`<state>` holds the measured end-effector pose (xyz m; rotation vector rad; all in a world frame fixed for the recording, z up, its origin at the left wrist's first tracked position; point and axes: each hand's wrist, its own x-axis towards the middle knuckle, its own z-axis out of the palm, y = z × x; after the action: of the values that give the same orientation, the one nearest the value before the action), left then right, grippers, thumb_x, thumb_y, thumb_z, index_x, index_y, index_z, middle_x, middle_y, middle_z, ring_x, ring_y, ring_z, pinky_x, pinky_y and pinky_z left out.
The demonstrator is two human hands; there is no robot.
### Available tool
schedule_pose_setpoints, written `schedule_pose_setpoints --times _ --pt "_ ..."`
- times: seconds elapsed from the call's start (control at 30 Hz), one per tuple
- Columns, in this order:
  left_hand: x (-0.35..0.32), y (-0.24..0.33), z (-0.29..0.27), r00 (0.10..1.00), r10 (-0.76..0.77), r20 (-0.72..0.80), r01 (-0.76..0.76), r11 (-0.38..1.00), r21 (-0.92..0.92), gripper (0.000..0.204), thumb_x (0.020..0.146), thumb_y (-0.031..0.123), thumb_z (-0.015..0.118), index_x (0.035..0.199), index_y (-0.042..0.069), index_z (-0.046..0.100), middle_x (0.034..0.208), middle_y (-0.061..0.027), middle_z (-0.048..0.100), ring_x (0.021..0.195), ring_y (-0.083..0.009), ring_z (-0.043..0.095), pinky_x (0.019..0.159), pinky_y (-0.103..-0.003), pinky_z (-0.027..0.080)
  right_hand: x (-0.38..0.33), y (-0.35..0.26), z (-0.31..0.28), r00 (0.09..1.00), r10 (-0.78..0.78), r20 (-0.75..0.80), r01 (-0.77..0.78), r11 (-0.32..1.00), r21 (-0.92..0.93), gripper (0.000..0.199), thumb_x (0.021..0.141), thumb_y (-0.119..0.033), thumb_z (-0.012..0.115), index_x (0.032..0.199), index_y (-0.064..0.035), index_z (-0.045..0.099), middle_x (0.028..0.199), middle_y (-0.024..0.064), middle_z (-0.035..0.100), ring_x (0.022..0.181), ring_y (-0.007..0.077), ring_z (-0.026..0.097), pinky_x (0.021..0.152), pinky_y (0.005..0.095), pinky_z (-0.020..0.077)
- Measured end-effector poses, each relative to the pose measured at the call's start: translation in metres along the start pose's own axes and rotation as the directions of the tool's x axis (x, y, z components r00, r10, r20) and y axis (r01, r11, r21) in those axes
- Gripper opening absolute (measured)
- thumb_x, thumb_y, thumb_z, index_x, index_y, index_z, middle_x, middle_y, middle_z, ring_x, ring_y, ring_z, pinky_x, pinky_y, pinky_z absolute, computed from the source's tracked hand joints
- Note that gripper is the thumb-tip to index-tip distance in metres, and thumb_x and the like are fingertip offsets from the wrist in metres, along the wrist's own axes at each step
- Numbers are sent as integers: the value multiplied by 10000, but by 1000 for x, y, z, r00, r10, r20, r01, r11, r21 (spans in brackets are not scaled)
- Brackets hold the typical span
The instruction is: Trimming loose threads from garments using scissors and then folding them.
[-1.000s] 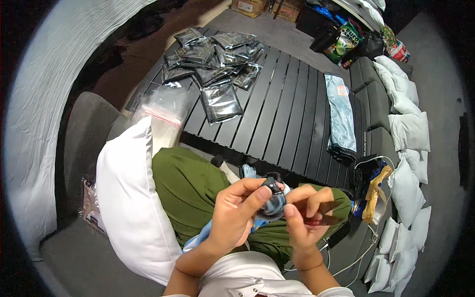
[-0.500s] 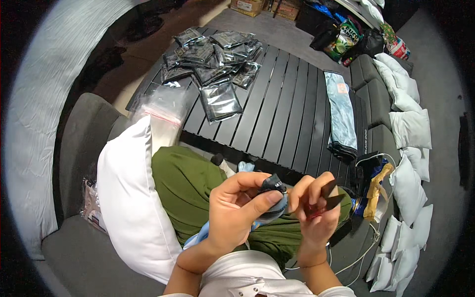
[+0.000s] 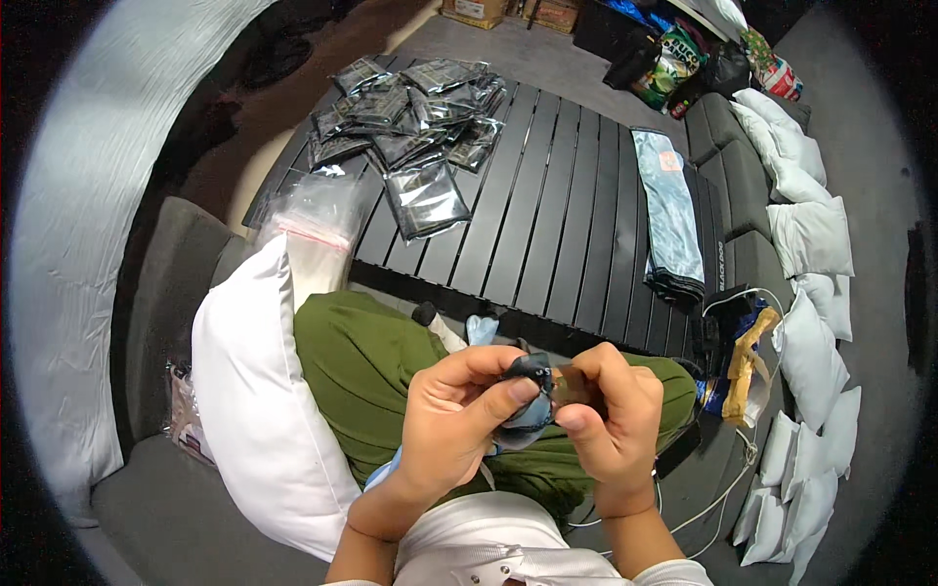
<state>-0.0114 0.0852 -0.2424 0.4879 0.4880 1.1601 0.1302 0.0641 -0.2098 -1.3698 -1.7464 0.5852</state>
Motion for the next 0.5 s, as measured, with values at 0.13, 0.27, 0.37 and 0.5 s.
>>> schedule_pose_setpoints --times 0.13,0.27,0.37,0.5 --pt "0 1 -2 999 -23 27 24 999 -34 175 756 52 644 900 -11 566 837 -93 616 747 -127 595 687 -244 495 1 0 0 999 -47 -16 47 999 -28 334 707 -302 691 704 -28 499 483 53 426 393 211 455 398 276 348" --pt "0 0 -5 996 0 92 4 999 -43 177 794 11 599 967 -24 589 887 -56 611 776 -87 568 704 -214 466 2 -2 -1 997 -75 -11 74 993 -97 338 706 -313 691 693 -38 494 471 46 419 381 206 449 389 281 343" --pt "0 3 -7 994 -22 103 24 1000 -17 180 791 7 601 967 -28 592 885 -57 613 777 -85 568 701 -211 468 2 -3 -1 995 -100 -13 97 983 -153 341 701 -321 693 687 -46 493 468 42 422 379 206 450 385 282 342" --pt "0 9 -8 990 -58 125 58 998 3 175 786 -6 601 959 -36 599 885 -67 619 794 -91 573 710 -214 471 3 -3 -2 988 -155 -6 150 968 -200 342 690 -328 699 675 -54 495 469 41 432 375 202 448 378 278 341"
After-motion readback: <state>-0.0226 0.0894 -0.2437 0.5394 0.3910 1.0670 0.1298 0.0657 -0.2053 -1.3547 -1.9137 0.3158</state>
